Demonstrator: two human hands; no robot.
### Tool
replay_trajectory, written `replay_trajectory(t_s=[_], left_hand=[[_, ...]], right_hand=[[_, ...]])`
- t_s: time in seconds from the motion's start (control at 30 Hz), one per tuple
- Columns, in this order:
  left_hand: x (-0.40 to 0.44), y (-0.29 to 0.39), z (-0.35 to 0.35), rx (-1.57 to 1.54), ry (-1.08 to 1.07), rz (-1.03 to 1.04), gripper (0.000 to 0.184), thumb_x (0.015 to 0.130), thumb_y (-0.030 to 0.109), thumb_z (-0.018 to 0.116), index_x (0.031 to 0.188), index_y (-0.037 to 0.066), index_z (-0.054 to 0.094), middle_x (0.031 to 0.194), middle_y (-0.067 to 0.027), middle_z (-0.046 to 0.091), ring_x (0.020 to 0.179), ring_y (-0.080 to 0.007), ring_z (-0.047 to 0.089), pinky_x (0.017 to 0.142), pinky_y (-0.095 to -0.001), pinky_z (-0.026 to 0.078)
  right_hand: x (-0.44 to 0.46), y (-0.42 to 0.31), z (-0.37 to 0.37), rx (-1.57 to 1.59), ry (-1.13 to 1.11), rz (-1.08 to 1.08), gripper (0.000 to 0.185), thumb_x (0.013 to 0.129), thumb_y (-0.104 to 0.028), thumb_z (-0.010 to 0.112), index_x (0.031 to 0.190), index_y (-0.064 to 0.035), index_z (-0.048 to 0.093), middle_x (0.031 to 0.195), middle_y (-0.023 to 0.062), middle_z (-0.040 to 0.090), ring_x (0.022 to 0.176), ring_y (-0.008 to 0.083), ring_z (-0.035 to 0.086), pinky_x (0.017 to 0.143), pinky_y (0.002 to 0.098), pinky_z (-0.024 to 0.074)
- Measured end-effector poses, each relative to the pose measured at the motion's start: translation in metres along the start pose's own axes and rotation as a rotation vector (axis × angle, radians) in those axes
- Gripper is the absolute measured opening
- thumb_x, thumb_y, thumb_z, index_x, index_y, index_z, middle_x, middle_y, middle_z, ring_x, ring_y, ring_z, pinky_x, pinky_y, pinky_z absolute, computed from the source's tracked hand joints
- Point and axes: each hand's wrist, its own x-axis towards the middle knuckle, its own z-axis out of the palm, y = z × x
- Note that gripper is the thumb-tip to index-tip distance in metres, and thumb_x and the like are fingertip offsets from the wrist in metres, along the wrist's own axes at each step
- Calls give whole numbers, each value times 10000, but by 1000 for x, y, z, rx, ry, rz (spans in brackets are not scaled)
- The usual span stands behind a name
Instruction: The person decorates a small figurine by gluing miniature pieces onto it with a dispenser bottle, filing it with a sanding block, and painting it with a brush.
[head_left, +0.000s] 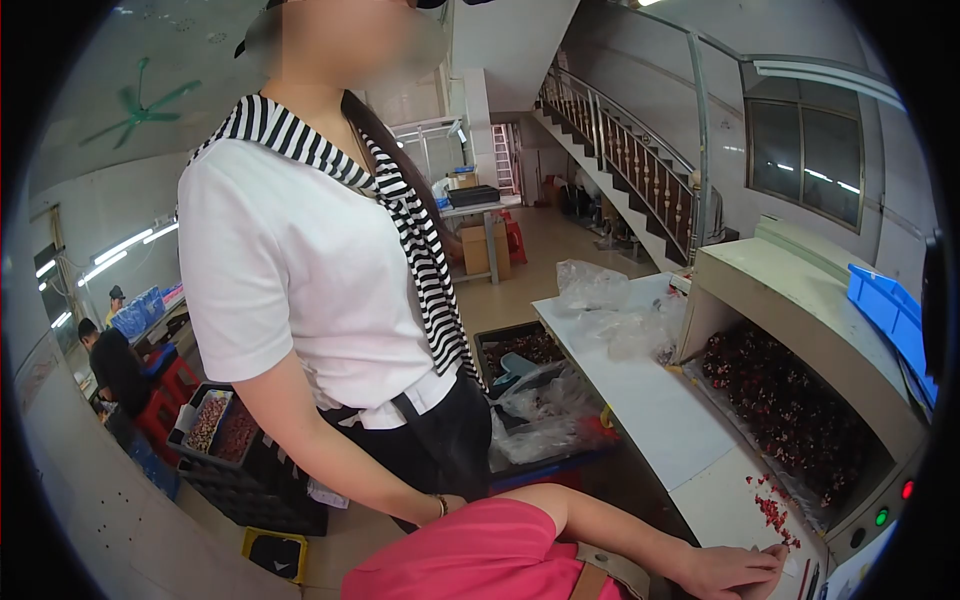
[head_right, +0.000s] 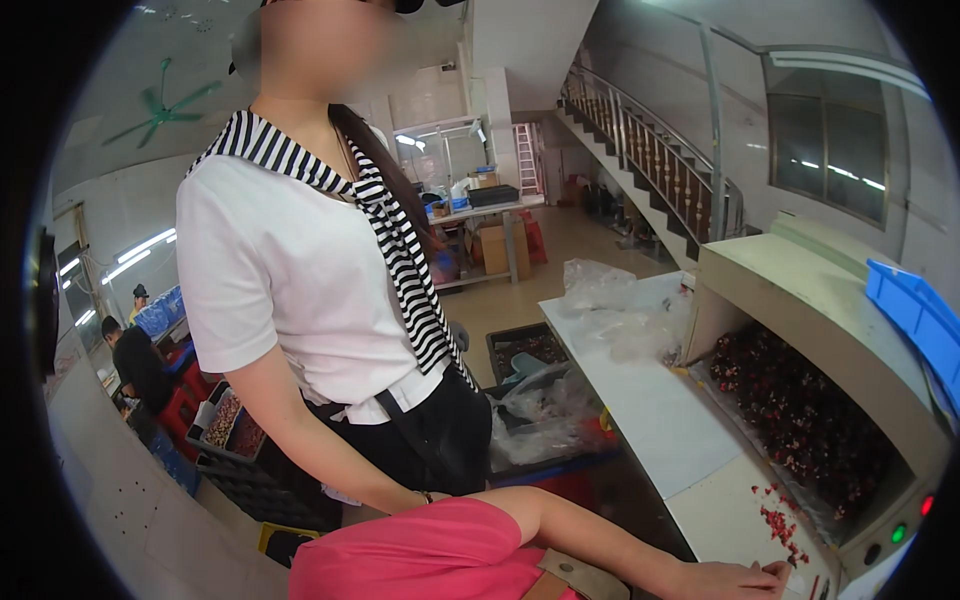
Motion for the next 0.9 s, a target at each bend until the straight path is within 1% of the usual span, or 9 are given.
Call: replay_trajectory(t_s=[0.07, 0.13, 0.2, 0.27, 0.37, 0.5, 0.7, 0.8, 0.9], left_hand=[[-3, -3, 3, -1, 10, 13, 521, 897, 299, 611, 1254, -59, 483, 1289, -273, 459, 1188, -421, 454, 1006, -462, 388], [-5, -2, 0, -13, -8, 12, 544, 894, 308, 616, 1263, -65, 470, 1299, -280, 447, 1197, -425, 448, 1010, -464, 386], [-6, 2, -4, -46, -58, 7, 570, 890, 315, 622, 1272, -72, 454, 1310, -289, 433, 1206, -430, 442, 1015, -465, 384], [-9, 0, 2, -6, -19, 56, 584, 888, 323, 624, 1273, -78, 444, 1306, -297, 426, 1206, -439, 434, 1014, -474, 380], [-12, -1, 10, 65, 48, 96, 587, 881, 335, 630, 1249, -87, 454, 1288, -305, 425, 1192, -449, 430, 1005, -485, 376], [1, 4, 0, 94, 26, 134, 534, 855, 330, 643, 1159, -85, 502, 1214, -296, 451, 1133, -442, 446, 967, -491, 386], [20, -8, 0, 53, -71, 2, 446, 822, 303, 633, 1035, -75, 531, 1126, -276, 468, 1064, -428, 468, 920, -482, 402], [21, -13, 4, 49, -52, -8, 448, 820, 311, 625, 1027, -75, 531, 1141, -280, 471, 1070, -427, 471, 925, -471, 405], [18, -8, 7, 121, 83, 120, 444, 814, 307, 630, 1025, -73, 536, 1137, -286, 481, 1069, -423, 480, 924, -467, 409]], right_hand=[[2, 10, -7, -1, -51, 7, 48, 897, -48, 534, 891, -30, 490, 767, 72, 522, 700, 190, 520, 641, 327, 481], [28, 40, -20, -182, -199, -674, 68, 893, -69, 554, 889, -32, 497, 762, 73, 529, 693, 192, 520, 638, 324, 473], [27, 33, -21, -413, -198, -803, 91, 885, -90, 574, 879, -31, 505, 754, 78, 535, 687, 196, 520, 633, 326, 465], [-5, -25, 0, -657, -54, -362, 118, 872, -112, 592, 862, -26, 512, 743, 87, 540, 681, 202, 519, 627, 331, 456], [-8, -31, 7, -518, 10, -257, 157, 851, -133, 628, 828, -29, 512, 716, 93, 531, 668, 210, 511, 616, 344, 443], [-8, -33, 9, -573, 19, -256, 144, 847, -126, 632, 841, -32, 524, 728, 94, 540, 678, 216, 517, 624, 348, 446], [-7, -33, 10, -580, 21, -258, 135, 852, -122, 628, 859, -32, 527, 744, 90, 542, 688, 215, 517, 630, 346, 444], [-5, -34, 10, -577, 22, -259, 131, 854, -120, 625, 869, -33, 529, 752, 89, 543, 693, 214, 516, 633, 344, 443], [-5, -34, 12, -578, 16, -252, 128, 856, -118, 623, 878, -33, 530, 759, 87, 543, 698, 213, 516, 636, 343, 442]])
